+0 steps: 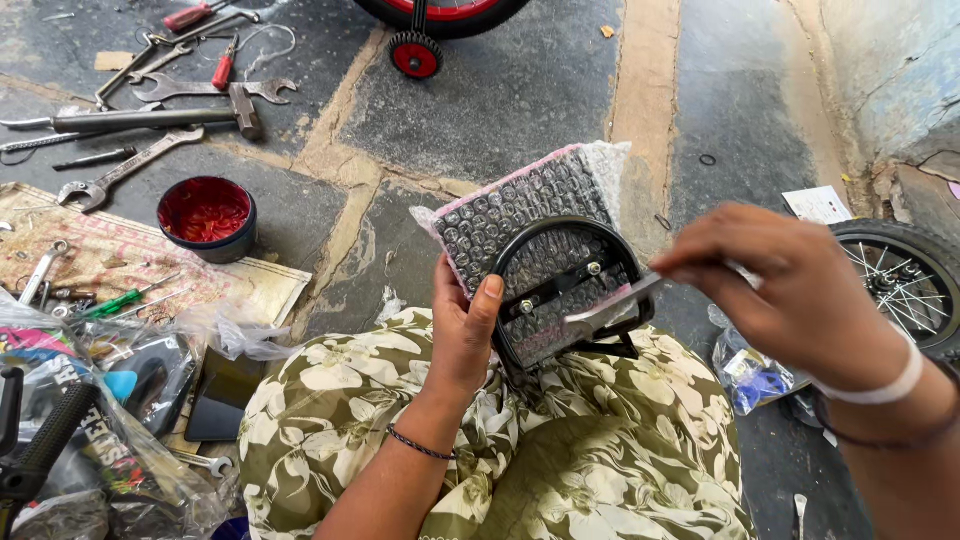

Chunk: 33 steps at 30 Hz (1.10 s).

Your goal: The person assembles a small bicycle component by hand, attaching a curved bracket to a bubble-wrapped part using a wrench to tighten a bolt.

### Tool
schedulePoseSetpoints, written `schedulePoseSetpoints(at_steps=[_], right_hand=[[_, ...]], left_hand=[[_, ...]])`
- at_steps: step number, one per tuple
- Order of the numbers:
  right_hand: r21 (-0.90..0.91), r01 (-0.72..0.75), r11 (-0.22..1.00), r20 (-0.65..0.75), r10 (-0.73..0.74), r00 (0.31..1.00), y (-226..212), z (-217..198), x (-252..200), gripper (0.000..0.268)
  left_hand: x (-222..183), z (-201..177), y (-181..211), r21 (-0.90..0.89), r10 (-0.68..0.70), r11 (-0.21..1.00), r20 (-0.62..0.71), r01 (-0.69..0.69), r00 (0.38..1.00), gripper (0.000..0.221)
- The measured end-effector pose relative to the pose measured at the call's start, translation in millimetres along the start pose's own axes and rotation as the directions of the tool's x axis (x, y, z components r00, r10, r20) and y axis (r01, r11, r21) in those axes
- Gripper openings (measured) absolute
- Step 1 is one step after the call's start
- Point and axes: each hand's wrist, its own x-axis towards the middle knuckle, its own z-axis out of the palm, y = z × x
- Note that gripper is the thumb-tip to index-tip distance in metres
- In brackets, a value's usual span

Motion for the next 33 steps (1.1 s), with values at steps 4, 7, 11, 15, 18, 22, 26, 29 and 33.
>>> schedulePoseSetpoints(at_steps=[4, 7, 11, 15, 18, 22, 26, 29, 33], right_hand=[[-0.033, -0.136, 0.99, 0.141, 0.139, 0.98, -8.6, 11.6, 42.0, 0.007], [0.043, -0.093, 0.995, 0.123, 0.087, 0.989, -9.5, 17.6, 54.7, 0.01], [0.066, -0.089, 0.994, 0.158, 0.077, 0.984, -5.6, 18.1, 69.4, 0.013], [0.09, -0.096, 0.991, 0.18, 0.079, 0.98, -7.9, 17.7, 79.4, 0.013], [0.027, -0.113, 0.993, 0.228, 0.104, 0.968, -14.1, 22.0, 86.9, 0.014], [-0.055, -0.053, 0.997, 0.274, 0.066, 0.96, -20.7, 25.3, 92.3, 0.016], [-0.043, -0.061, 0.997, 0.274, 0.07, 0.959, -19.7, 26.9, 93.9, 0.018], [-0.199, -0.297, 0.934, 0.373, 0.353, 0.858, -12.5, 32.3, 83.5, 0.017], [0.007, -0.536, 0.844, 0.407, 0.487, 0.773, 1.8, 50.2, 22.6, 0.024]], left_hand=[[0.4, -2.7, -2.2, 0.002, -0.004, 1.0, 0.011, 0.004, 1.0, 0.082], [2.5, -3.6, -4.4, -0.016, -0.01, 1.0, 0.014, 0.01, 1.0, 0.083], [4.5, -3.0, -3.6, -0.031, -0.004, 1.0, 0.017, 0.005, 1.0, 0.082], [3.0, -0.8, 0.0, 0.001, -0.001, 1.0, 0.014, 0.001, 1.0, 0.085], [1.6, 3.0, 3.4, 0.018, -0.007, 1.0, 0.023, 0.007, 1.0, 0.091], [-0.4, 5.5, 5.5, 0.009, -0.008, 1.0, 0.031, 0.008, 0.999, 0.093], [-1.2, 2.6, 4.6, 0.019, -0.04, 0.999, 0.003, 0.04, 0.999, 0.091], [0.6, -1.5, 4.7, 0.005, -0.031, 1.0, -0.01, 0.031, 0.999, 0.088], [4.2, -6.2, 3.0, -0.028, -0.01, 1.0, -0.053, 0.009, 0.999, 0.083]])
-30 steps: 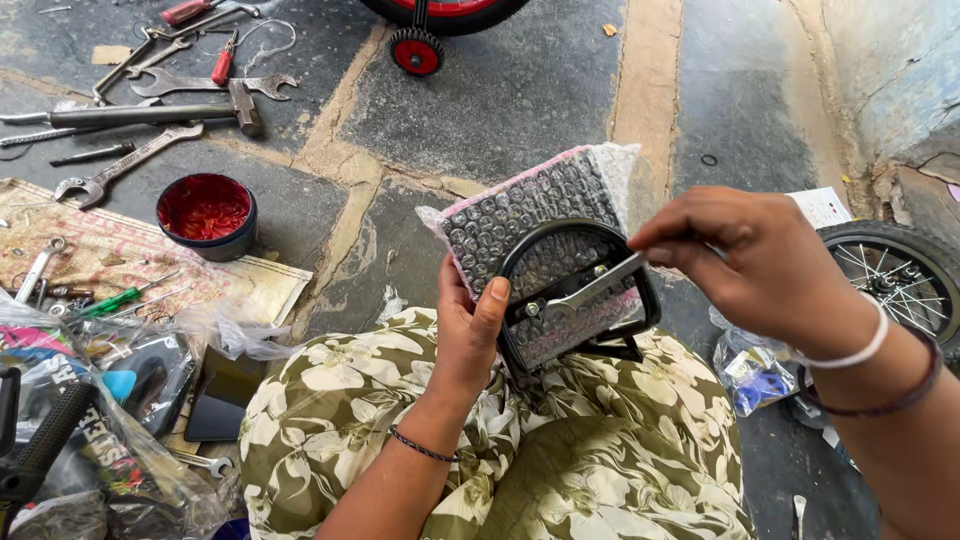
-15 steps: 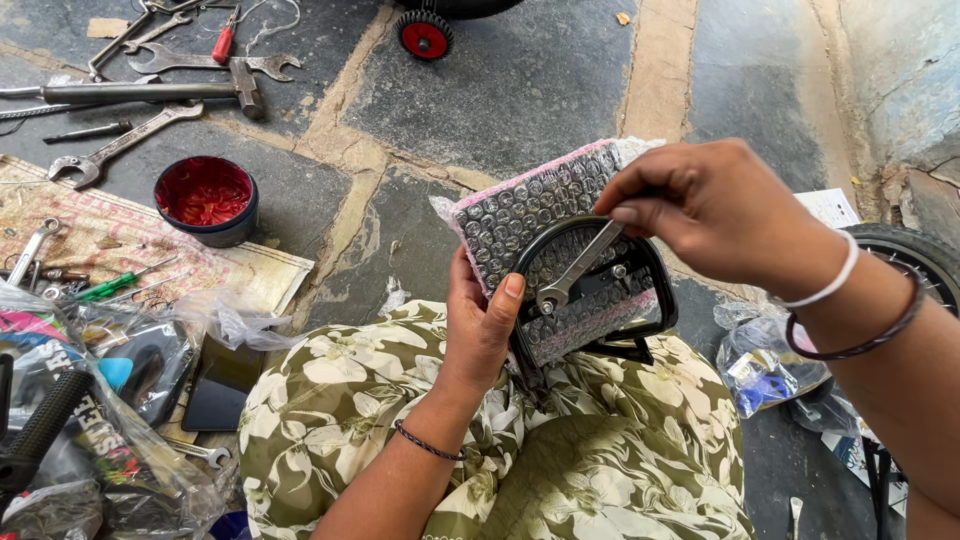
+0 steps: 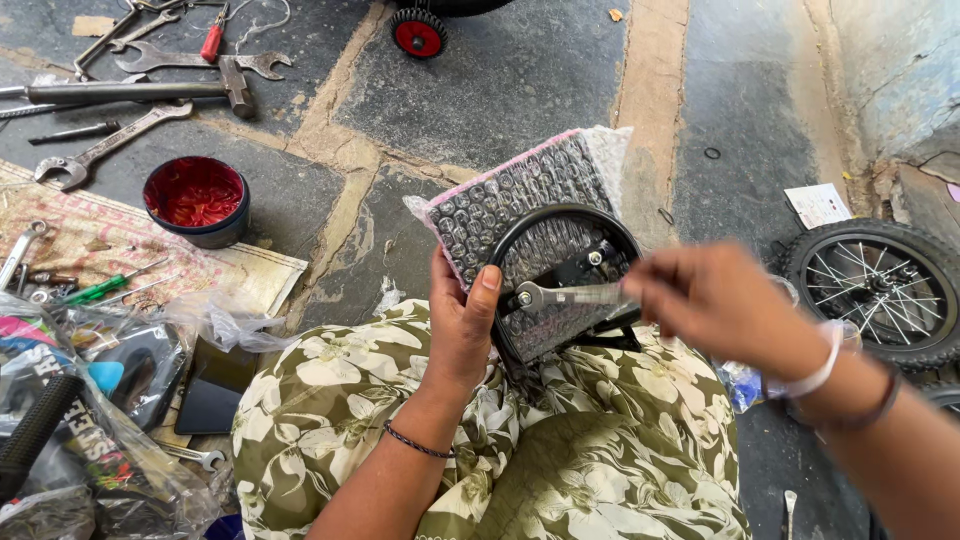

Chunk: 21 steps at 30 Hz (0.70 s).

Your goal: The person assembles a small bicycle component by hand, attaching a curved bracket to a bubble-wrapped part using a wrench to tighten a bolt.

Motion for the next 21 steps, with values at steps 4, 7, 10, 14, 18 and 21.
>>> schedulePoseSetpoints(at_steps=[4, 7, 10, 14, 18, 21], right_hand=[[0.592, -0.245, 0.768, 0.331, 0.045, 0.942, 28.8, 82.7, -27.7, 0.031], [0.788, -0.29, 0.543, 0.394, -0.083, 0.915, 21.4, 123.2, -49.3, 0.037], [0.901, -0.363, 0.238, 0.407, -0.17, 0.898, -9.9, 142.1, -59.6, 0.035], [0.91, -0.323, -0.262, 0.252, -0.268, 0.93, -62.5, 153.6, -56.9, 0.037], [0.835, -0.242, -0.494, 0.152, -0.215, 0.965, -92.5, 158.0, -41.7, 0.032], [0.766, -0.218, -0.605, 0.034, -0.299, 0.954, -91.9, 164.7, -41.4, 0.031]], left_hand=[[-0.1, 4.9, -2.9, -0.013, 0.03, 0.999, 0.005, -0.03, 1.0, 0.08], [-8.4, 12.3, -4.5, -0.015, 0.039, 0.999, 0.047, -0.039, 0.998, 0.079], [-15.6, 15.2, -6.0, 0.025, 0.054, 0.998, 0.084, -0.056, 0.995, 0.079], [-16.1, 12.2, -23.1, -0.074, 0.016, 0.997, 0.113, -0.008, 0.994, 0.081], [-24.2, -1.2, -32.1, -0.134, -0.001, 0.991, -0.007, 0.0, 1.0, 0.08], [-25.1, -3.4, -20.7, -0.136, -0.036, 0.99, -0.039, 0.03, 0.999, 0.079]])
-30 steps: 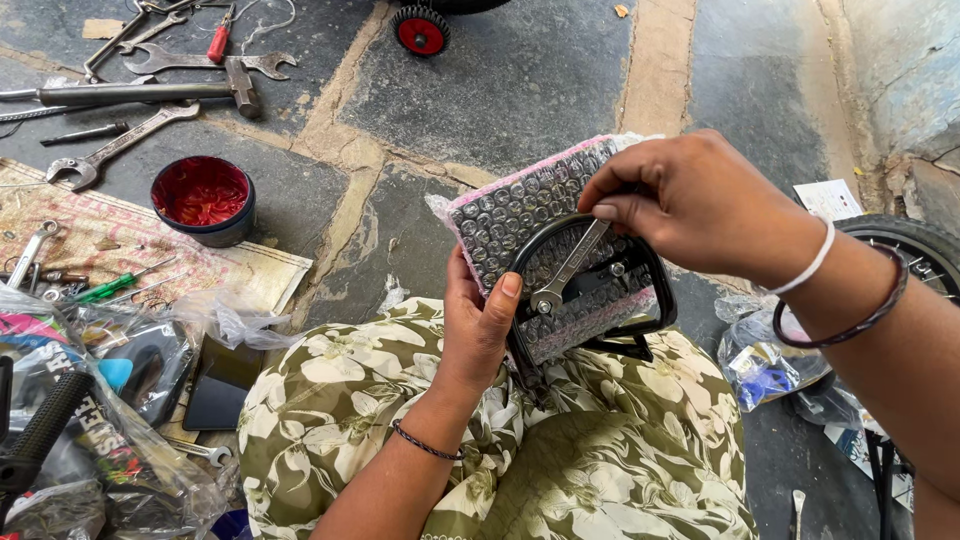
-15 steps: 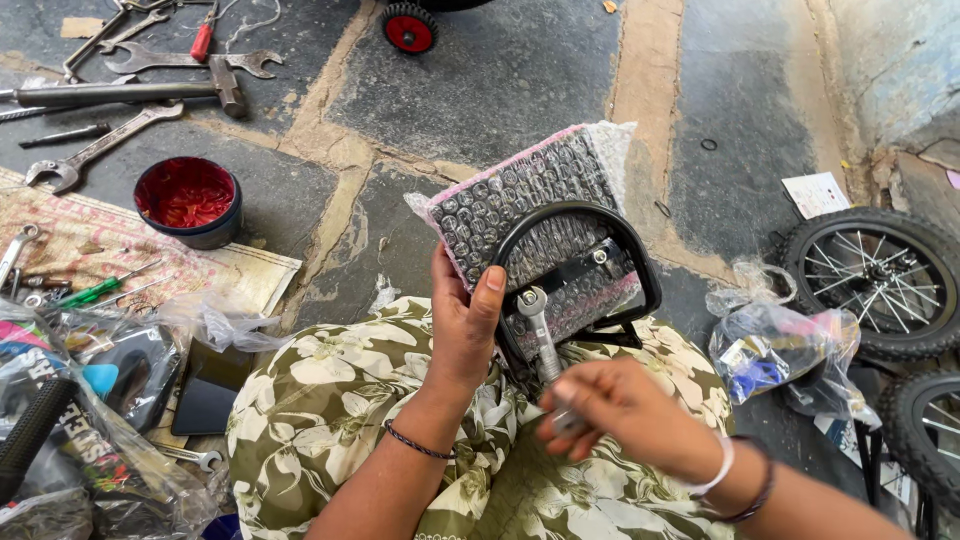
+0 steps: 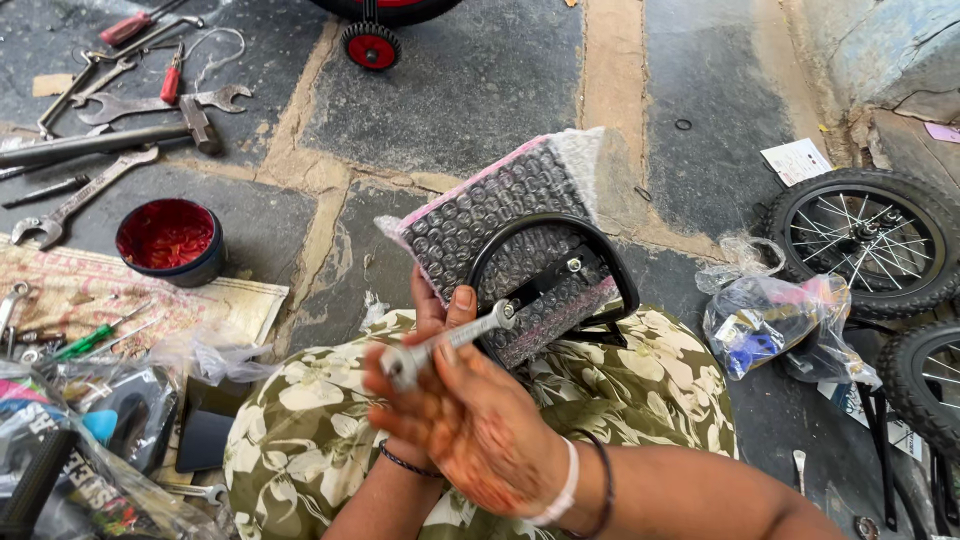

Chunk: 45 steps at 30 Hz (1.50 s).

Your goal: The person assembles a small bicycle component by hand, attaching a curved bracket to a bubble-wrapped part using a wrench to tighten a bolt.

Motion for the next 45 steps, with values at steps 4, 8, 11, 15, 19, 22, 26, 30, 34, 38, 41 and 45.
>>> schedulePoseSetpoints(at_steps=[4, 8, 11, 15, 19, 22, 26, 30, 34, 38, 41, 45], right_hand=[[-0.597, -0.298, 0.745, 0.009, 0.378, 0.926, -41.8, -15.7, -52.1, 0.027], [-0.933, 0.007, 0.36, 0.023, 0.038, 0.999, -127.7, -28.8, -56.1, 0.03], [-0.862, 0.048, -0.504, 0.14, -0.148, 0.979, -199.6, -11.6, -53.1, 0.022], [-0.557, -0.007, -0.83, 0.115, -0.085, 0.99, -222.6, 14.8, -33.2, 0.023], [-0.51, 0.046, -0.859, 0.085, 0.002, 0.996, -218.6, 30.3, -14.3, 0.026], [-0.498, 0.05, -0.866, 0.061, 0.022, 0.998, -221.6, 37.4, -6.1, 0.024], [-0.46, 0.087, -0.883, 0.05, 0.072, 0.996, -223.7, 47.3, 0.9, 0.025], [-0.421, 0.076, -0.904, 0.041, 0.064, 0.997, -214.9, 57.6, 8.1, 0.024], [-0.38, 0.113, -0.918, 0.05, 0.101, 0.994, -206.6, 65.9, 15.5, 0.023], [-0.245, -0.175, -0.953, -0.386, -0.07, 0.92, -200.3, 61.3, 7.0, 0.029], [-0.583, -0.189, -0.79, -0.368, 0.049, 0.929, -194.2, 25.4, -12.8, 0.039], [-0.849, -0.529, 0.006, -0.507, 0.273, 0.817, -149.0, -34.3, -38.8, 0.04]], left_hand=[[10.0, 13.5, 11.7, -0.001, -0.022, 1.0, 0.054, 0.022, 0.998, 0.078], [12.0, 20.1, 9.9, 0.052, 0.019, 0.998, 0.114, -0.026, 0.993, 0.082], [11.0, 20.8, 10.5, 0.07, 0.016, 0.997, 0.127, -0.025, 0.992, 0.084], [11.3, 21.8, 10.7, 0.081, 0.028, 0.996, 0.121, -0.038, 0.992, 0.084], [9.6, 22.3, 10.2, 0.088, 0.003, 0.996, 0.116, -0.014, 0.993, 0.086], [9.4, 22.3, 10.8, 0.082, 0.013, 0.996, 0.121, -0.023, 0.993, 0.087], [8.7, 21.7, 11.9, 0.092, -0.014, 0.996, 0.132, 0.002, 0.991, 0.09], [9.8, 23.0, 11.4, 0.115, -0.016, 0.993, 0.148, -0.001, 0.989, 0.089], [6.3, 24.0, 14.5, 0.134, -0.011, 0.991, 0.158, -0.01, 0.987, 0.089], [7.6, 26.3, 17.1, 0.104, 0.006, 0.994, 0.151, -0.022, 0.988, 0.088], [7.8, 27.5, 16.5, 0.083, 0.036, 0.995, 0.131, -0.048, 0.991, 0.086], [2.9, 30.2, 16.8, 0.106, 0.047, 0.992, 0.145, -0.063, 0.988, 0.083]])
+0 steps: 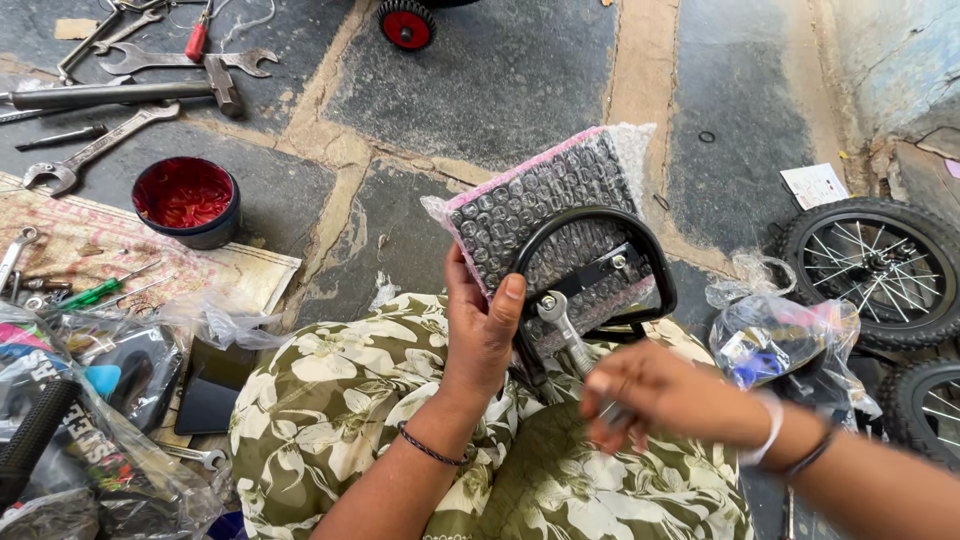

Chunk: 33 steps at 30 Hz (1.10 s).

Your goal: The person assembles a small bicycle component by hand, attaching a curved bracket to a bubble-wrapped part using a wrench to tighten a bolt.

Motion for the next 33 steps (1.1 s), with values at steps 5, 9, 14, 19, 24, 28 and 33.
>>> schedulePoseSetpoints(at_steps=[5, 9, 14, 19, 24, 28, 33], right_hand=[[0.726, 0.105, 0.68, 0.102, -0.257, 0.961, 15.2, 81.4, 15.6, 0.041], [0.902, 0.213, 0.376, -0.093, -0.314, 0.945, -20.0, 124.6, 41.9, 0.042], [0.953, 0.193, 0.235, -0.081, -0.414, 0.907, -12.5, 136.0, 45.5, 0.036], [0.389, 0.28, 0.878, 0.254, -0.394, 0.883, 42.7, 94.2, 0.6, 0.032], [-0.5, 0.582, 0.641, -0.256, -0.751, 0.608, 21.9, -25.2, -25.8, 0.033], [-0.829, 0.16, 0.535, -0.272, -0.638, 0.721, -37.9, -66.4, -45.8, 0.026], [-0.944, 0.093, 0.317, -0.12, -0.589, 0.799, -97.8, -56.0, -34.8, 0.021]], left_hand=[[-10.7, 1.0, -26.5, -0.02, 0.018, 1.0, 0.006, -0.018, 1.0, 0.084], [0.1, -10.1, -47.2, -0.107, 0.06, 0.992, -0.094, -0.07, 0.994, 0.085], [2.5, -22.6, -37.5, -0.105, 0.054, 0.992, -0.107, -0.065, 0.993, 0.085], [1.5, -14.8, -14.6, -0.078, 0.013, 0.997, -0.048, -0.017, 0.999, 0.082], [3.9, -8.6, -7.3, -0.074, -0.045, 0.996, -0.039, 0.043, 0.998, 0.083], [2.3, -2.1, -5.9, -0.057, -0.021, 0.998, -0.004, 0.021, 1.0, 0.083], [-0.8, 0.3, -5.1, -0.052, -0.06, 0.997, 0.002, 0.06, 0.998, 0.087]])
